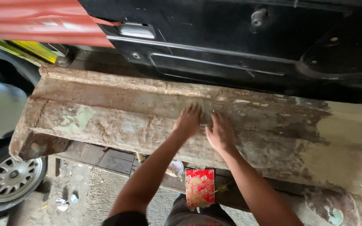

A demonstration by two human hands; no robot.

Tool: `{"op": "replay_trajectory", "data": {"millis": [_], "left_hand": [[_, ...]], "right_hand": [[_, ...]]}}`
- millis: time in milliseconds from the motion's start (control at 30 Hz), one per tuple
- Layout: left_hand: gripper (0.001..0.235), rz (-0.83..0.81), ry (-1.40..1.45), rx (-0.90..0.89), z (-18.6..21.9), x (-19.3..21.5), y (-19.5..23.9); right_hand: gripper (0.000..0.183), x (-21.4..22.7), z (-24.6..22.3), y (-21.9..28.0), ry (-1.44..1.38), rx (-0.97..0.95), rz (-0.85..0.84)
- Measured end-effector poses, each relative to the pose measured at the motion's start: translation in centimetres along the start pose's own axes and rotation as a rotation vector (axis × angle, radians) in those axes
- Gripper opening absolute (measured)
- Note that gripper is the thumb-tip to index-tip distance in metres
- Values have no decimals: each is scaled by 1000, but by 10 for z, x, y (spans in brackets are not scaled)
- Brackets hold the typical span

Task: The person sands a large, weathered wooden surface using a sanding block. They move the block back and forth across the surface, applying pressure to smooth it. The person occasionally switches hands and adjusts their grip.

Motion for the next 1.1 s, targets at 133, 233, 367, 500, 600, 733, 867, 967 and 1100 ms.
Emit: {"op": "replay_trajectory", "data": {"millis": [133, 233, 367, 500, 600, 733, 867, 967, 1100], "left_hand": [[55, -18, -28, -134, -33, -12, 47], [55, -34, -6, -84, -48, 19, 4], [63, -81, -43, -32, -32, 11, 17], [57, 19, -39, -253, -22, -14, 46], [63, 151, -296, -381, -43, -16, 32], [62, -14, -28, -53, -59, 18, -22], [70, -86, -305, -257, -29, 25, 29], [73, -133, -216, -415, -19, 35, 51], [80, -214, -296, -223, -42, 56, 14]], "right_hand": [[58, -11, -18, 29, 18, -81, 23], [61, 3, -17, 13, 39, -56, 80], [64, 0, -19, 27, 279, -59, 39], [60, -6, -17, 26, 223, -83, 84], [57, -15, -18, 33, 194, -116, 65], [56, -8, -10, 19, 249, -86, 110], [53, -17, -12, 26, 207, -69, 159], [51, -18, -12, 28, 168, -76, 185], [49, -12, -14, 28, 194, -42, 227]]}}
Point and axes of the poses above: each hand's wrist, its own y-axis away from the middle knuckle, its own x-axis out of the back of the hand, z = x × y, the point moved 3 cm from there along -y, towards the middle knuckle, and after that the axes turned 9 degrees about x, right-handed, at the moved point
